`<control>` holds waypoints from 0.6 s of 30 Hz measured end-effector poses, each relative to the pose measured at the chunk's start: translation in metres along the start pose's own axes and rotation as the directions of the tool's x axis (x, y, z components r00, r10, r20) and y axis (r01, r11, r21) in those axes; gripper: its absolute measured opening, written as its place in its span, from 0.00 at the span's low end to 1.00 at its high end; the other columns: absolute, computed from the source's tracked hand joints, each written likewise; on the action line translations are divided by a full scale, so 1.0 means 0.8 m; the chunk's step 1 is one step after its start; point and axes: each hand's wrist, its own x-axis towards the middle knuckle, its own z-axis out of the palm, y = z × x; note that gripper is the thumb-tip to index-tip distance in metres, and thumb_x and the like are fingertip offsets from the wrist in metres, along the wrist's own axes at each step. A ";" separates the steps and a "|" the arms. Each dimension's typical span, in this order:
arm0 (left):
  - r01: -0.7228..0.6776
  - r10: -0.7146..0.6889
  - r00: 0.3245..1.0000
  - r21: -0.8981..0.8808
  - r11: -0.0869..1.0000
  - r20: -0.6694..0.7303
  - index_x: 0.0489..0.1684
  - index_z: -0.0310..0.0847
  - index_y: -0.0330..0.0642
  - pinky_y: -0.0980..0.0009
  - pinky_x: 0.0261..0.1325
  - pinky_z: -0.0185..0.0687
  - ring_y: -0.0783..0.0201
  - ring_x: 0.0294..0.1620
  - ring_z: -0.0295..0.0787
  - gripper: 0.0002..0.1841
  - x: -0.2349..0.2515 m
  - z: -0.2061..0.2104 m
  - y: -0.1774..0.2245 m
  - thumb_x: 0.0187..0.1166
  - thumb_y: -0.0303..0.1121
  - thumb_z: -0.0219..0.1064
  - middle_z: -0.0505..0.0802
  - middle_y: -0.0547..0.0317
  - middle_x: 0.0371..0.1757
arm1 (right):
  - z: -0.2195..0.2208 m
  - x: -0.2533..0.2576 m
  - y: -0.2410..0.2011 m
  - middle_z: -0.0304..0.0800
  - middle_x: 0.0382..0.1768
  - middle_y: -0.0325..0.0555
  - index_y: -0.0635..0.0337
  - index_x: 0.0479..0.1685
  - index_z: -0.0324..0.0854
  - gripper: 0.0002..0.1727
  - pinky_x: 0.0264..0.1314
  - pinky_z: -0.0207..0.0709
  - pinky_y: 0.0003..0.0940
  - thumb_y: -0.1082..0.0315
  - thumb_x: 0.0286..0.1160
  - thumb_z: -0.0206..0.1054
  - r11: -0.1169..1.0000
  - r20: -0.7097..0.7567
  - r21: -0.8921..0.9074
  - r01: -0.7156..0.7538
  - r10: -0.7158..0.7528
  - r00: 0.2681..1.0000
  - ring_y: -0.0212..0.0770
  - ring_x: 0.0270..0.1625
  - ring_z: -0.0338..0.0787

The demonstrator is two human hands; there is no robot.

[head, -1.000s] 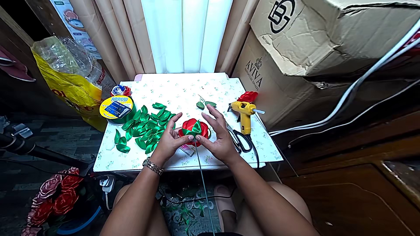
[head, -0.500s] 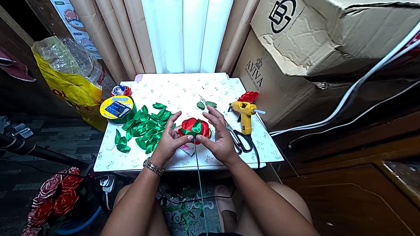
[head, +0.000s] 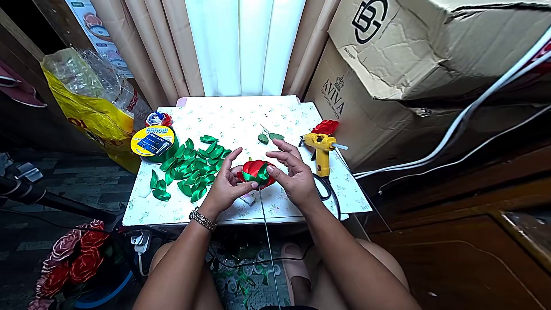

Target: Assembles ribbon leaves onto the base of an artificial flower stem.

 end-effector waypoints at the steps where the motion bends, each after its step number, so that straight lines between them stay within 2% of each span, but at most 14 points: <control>1: 0.003 -0.003 1.000 0.002 1.000 0.001 0.92 0.44 0.49 0.69 0.57 0.90 0.66 0.49 0.94 0.50 0.000 0.000 0.000 0.67 0.13 0.68 0.93 0.55 0.57 | 0.001 0.000 0.000 0.71 0.83 0.47 0.57 0.53 0.91 0.13 0.78 0.71 0.39 0.63 0.75 0.70 1.000 -0.009 -0.021 -0.007 0.007 1.000 0.41 0.82 0.71; 4: 0.012 -0.012 1.000 0.015 1.000 -0.011 0.92 0.44 0.49 0.69 0.57 0.89 0.66 0.49 0.94 0.49 0.000 0.001 0.000 0.68 0.13 0.69 0.93 0.55 0.56 | 0.002 -0.001 0.001 0.73 0.82 0.46 0.55 0.41 0.92 0.07 0.78 0.70 0.40 0.63 0.73 0.71 0.997 -0.033 -0.073 0.022 -0.024 0.999 0.40 0.81 0.72; 8: 0.036 -0.035 0.999 0.029 0.999 -0.030 0.92 0.43 0.49 0.70 0.57 0.89 0.66 0.49 0.94 0.49 0.001 0.001 0.001 0.69 0.13 0.69 0.93 0.55 0.57 | 0.002 -0.001 0.006 0.75 0.80 0.48 0.55 0.35 0.91 0.05 0.74 0.73 0.36 0.64 0.70 0.74 0.992 -0.057 -0.072 0.105 -0.109 0.992 0.39 0.78 0.75; 13: 0.045 -0.044 0.999 0.044 0.998 -0.031 0.92 0.44 0.50 0.71 0.55 0.90 0.66 0.46 0.94 0.50 0.000 0.002 0.004 0.68 0.11 0.69 0.93 0.55 0.56 | -0.005 0.003 -0.001 0.72 0.82 0.48 0.56 0.33 0.89 0.11 0.80 0.65 0.45 0.60 0.76 0.68 0.991 0.044 -0.132 0.039 -0.033 0.998 0.44 0.83 0.68; 18: 0.048 -0.047 0.999 0.046 0.998 -0.019 0.92 0.44 0.50 0.70 0.56 0.90 0.66 0.48 0.94 0.50 0.000 0.003 0.001 0.67 0.12 0.69 0.93 0.55 0.56 | -0.009 0.006 -0.002 0.72 0.83 0.48 0.57 0.28 0.88 0.15 0.81 0.62 0.50 0.60 0.79 0.64 0.982 0.094 -0.188 0.002 0.015 0.995 0.47 0.84 0.67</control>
